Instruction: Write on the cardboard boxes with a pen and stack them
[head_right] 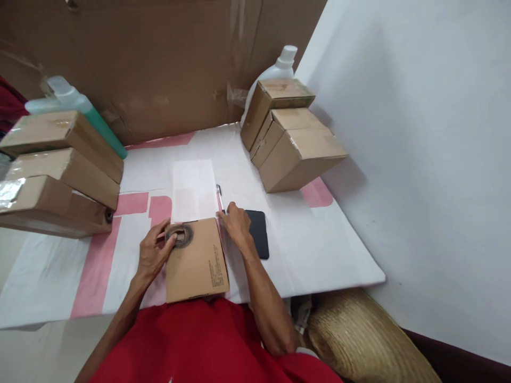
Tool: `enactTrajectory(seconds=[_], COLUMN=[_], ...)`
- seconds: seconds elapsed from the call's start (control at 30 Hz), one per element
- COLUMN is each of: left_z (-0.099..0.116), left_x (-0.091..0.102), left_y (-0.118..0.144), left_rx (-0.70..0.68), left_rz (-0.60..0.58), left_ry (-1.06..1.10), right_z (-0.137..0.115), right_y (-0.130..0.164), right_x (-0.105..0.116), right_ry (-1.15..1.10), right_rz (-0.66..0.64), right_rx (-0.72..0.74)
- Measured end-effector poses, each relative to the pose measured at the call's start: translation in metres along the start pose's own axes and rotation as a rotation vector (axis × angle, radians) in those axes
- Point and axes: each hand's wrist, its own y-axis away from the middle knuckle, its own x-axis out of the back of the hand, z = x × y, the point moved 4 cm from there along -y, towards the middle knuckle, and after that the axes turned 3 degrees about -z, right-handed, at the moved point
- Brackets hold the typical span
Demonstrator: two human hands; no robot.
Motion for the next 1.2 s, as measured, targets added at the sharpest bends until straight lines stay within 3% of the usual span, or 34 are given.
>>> enactTrajectory(seconds=[0.1,0.2,0.3,0.37,0.43,0.53,0.73,1.03,1.2], left_z=[-0.003,-0.005,-0.009,-0.010,-0.011,-0.013,-0.017,-0.021,-0.021], left_x=[-0.005,-0.009,-0.011,-0.013,-0.015,-0.019,-0.021,-0.023,-0.022], left_y=[0.009,0.021,0.029,0.032,0.032,0.032,0.033,0.033,0.033], left_rx=[0.091,0.092,0.074,0.058,0.045,0.027,0.005,-0.006,-0.001], left_rz=[-0.123,-0.255,-0.308,-0.301,-0.277,-0.249,-0.230,-0.225,-0.244], left_ry=[0.168,0.201,0.178,0.172,0.163,0.157,0.166,0.164,0.161], right_z=[0.003,0.002,-0.007,-0.020,-0.038,-0.059,-0.072,-0.062,-0.055], right_y=[-0.003,0.006,0.027,0.046,0.064,0.085,0.093,0.094,0.087], right_x=[-0.009,-0.004,0.009,0.009,-0.003,-0.027,-0.051,-0.050,-0.030], right_ry=[-0.069,-0.175,-0.569,-0.883,-1.023,-1.036,-0.902,-0.685,-0.567], right_rz=[0.016,0.085,0.151,0.063,-0.107,-0.269,-0.349,-0.315,-0.163], right_rx=[0.014,0.030,0.089,0.159,0.205,0.242,0.302,0.375,0.370])
